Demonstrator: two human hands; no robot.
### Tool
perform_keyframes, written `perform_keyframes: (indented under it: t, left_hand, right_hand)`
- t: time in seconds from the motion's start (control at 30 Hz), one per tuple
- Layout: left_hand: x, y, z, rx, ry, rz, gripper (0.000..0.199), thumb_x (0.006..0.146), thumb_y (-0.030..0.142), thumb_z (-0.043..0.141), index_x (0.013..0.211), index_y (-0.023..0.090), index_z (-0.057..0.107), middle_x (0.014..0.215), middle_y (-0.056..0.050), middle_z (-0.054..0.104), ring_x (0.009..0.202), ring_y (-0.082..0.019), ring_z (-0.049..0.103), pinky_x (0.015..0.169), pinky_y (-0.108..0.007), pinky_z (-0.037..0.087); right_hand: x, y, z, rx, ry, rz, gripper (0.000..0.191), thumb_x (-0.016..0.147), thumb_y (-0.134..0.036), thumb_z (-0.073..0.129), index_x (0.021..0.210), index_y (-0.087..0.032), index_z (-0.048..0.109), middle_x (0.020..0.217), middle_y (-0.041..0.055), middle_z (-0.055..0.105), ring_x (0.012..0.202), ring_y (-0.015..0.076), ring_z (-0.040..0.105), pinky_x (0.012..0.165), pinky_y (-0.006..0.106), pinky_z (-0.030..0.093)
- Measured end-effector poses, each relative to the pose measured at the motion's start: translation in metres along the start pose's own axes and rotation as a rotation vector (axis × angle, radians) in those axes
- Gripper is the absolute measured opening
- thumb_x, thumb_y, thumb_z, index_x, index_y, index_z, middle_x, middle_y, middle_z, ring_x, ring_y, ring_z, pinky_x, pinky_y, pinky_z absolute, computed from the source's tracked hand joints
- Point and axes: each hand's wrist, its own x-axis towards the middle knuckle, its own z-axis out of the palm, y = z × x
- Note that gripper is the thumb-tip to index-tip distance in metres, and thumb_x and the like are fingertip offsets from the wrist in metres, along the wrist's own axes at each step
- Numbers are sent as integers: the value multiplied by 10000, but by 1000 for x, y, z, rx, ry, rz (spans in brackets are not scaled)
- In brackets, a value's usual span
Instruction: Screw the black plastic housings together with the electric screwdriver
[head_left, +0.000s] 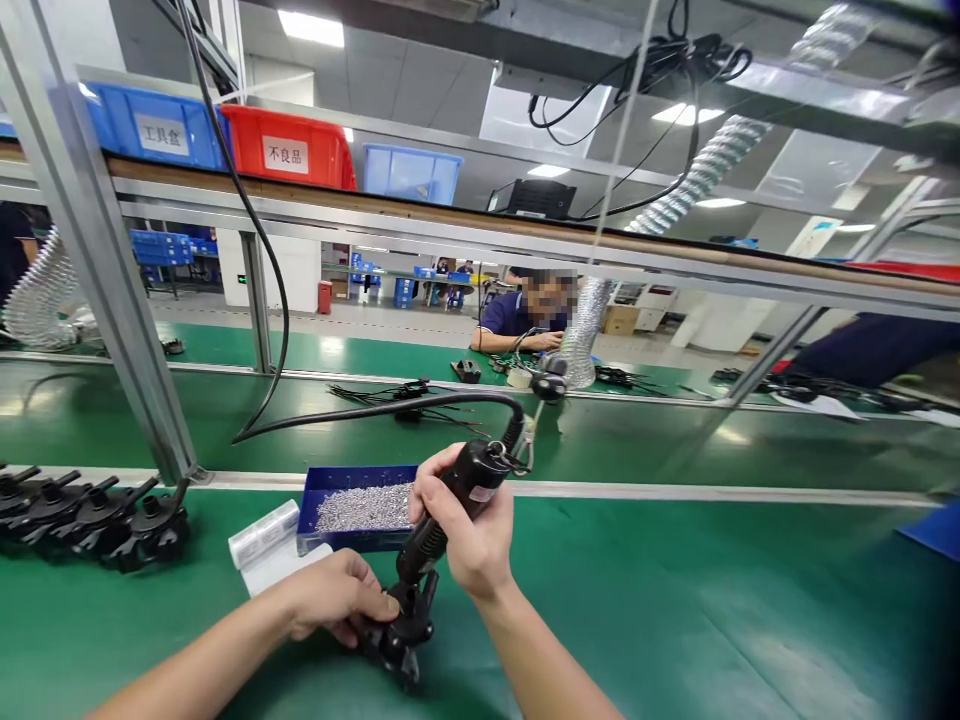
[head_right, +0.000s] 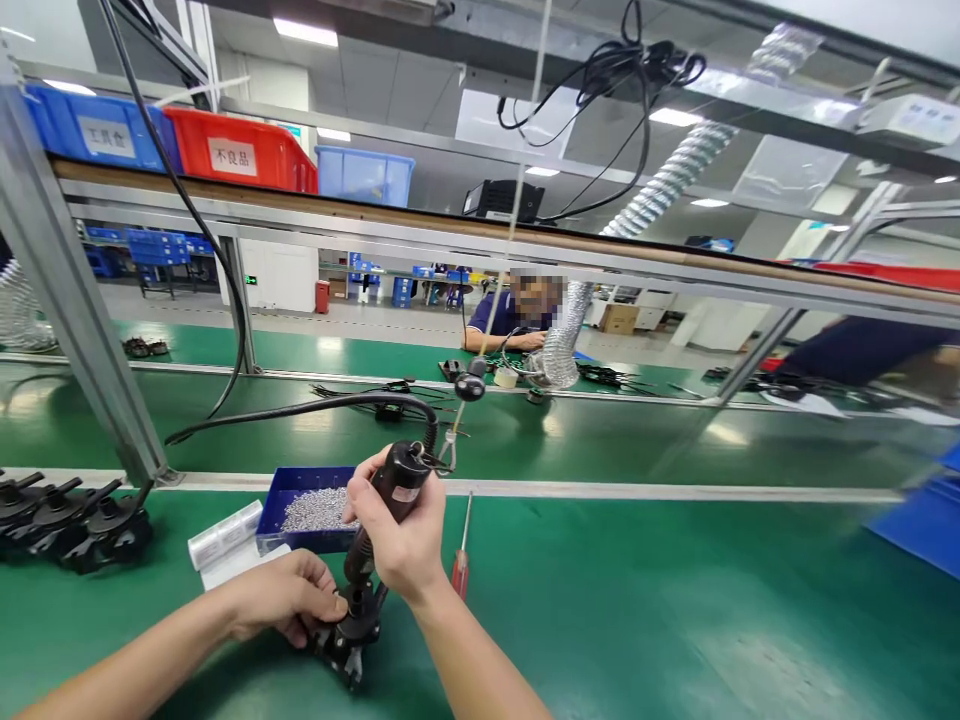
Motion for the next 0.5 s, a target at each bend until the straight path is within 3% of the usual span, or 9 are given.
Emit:
perform_keyframes:
  t: [0.13,0.4,0.5]
  left_hand:
    - [-2,-7,-10,10,-90,39,703,445,692,1029,803,191,691,730,20,670,682,-144,598,637,-305,558]
    - [6,-14,-9,57,-163,75,683,533,625,1029,895,221,613,808,45,599,728,-153,591,620,-305,545]
    - [7,-13,-7,78,-171,97,596,558,569,1010,854,217,631,798,37,595,722,-153,581,602,-289,516]
  right_hand:
    - [-4,1,6,33,-86,48,205,1000,-352,814,974,-230,653,775,-25,684,540,120,650,543,250,536]
    - [-10,18,13,41,-159,125,215,997,-342,818,1019,-238,632,806,-24,680,531,102,599,505,228,476]
    - [-10,16,10,95,-346,166,291,957,-383,850,1096,-253,630,886,10,725,642,138,625,581,270,505]
